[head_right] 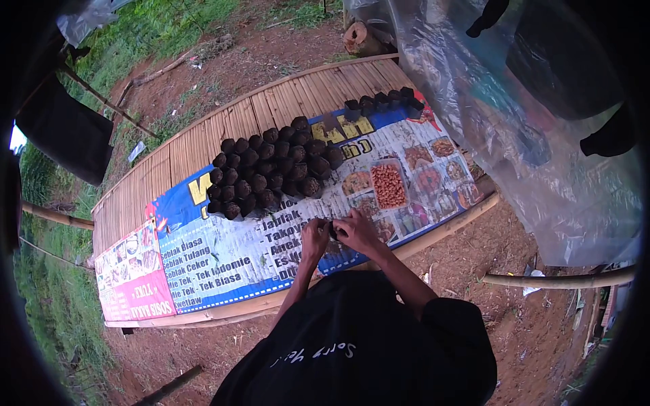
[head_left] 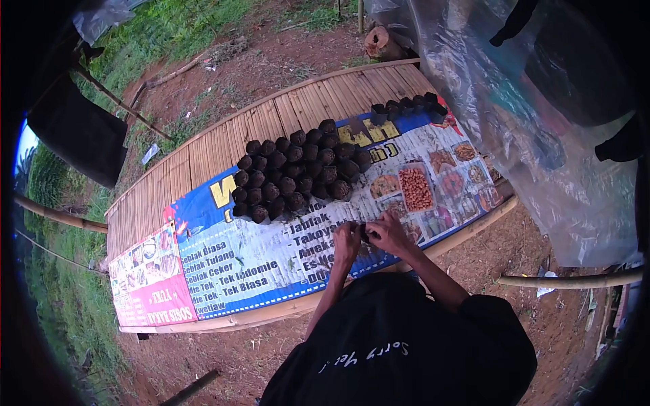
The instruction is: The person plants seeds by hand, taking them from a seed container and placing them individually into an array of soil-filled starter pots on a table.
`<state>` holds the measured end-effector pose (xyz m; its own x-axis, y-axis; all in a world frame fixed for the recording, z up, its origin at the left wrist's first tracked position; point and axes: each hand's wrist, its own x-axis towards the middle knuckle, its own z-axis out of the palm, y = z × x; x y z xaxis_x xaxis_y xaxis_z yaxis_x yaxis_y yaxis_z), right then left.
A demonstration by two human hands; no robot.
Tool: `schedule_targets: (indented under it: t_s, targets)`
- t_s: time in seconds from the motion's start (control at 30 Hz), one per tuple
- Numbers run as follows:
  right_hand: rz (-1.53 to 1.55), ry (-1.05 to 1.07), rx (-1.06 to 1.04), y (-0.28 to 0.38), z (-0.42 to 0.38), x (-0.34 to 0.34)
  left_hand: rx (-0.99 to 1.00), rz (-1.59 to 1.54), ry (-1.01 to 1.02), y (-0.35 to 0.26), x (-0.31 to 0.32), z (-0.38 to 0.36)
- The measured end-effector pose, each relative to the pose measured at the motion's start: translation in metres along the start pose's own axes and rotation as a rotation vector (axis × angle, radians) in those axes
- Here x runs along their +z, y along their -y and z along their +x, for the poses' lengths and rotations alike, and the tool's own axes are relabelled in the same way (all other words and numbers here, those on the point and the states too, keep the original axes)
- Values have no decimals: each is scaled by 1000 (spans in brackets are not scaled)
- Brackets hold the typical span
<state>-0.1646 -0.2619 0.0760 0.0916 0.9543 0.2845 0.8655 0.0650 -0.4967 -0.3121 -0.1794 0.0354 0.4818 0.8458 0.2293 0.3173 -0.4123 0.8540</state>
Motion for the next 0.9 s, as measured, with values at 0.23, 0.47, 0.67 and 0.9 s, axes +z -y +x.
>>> schedule_targets:
  t_s: [0.23,0.47,0.67,0.9]
  targets:
    - [8,76,17,2,0,-4,-61,-22,28,-4,-4,-2]
    - [147,-79,168,2,-4,-3,-233,-113,121,12,-14,-11]
    - [127,-50,230,11,-15,9,-45,186,289,25,-2,-16]
    - [101,-87,224,10,-16,15,49,173,281,35,7,-17]
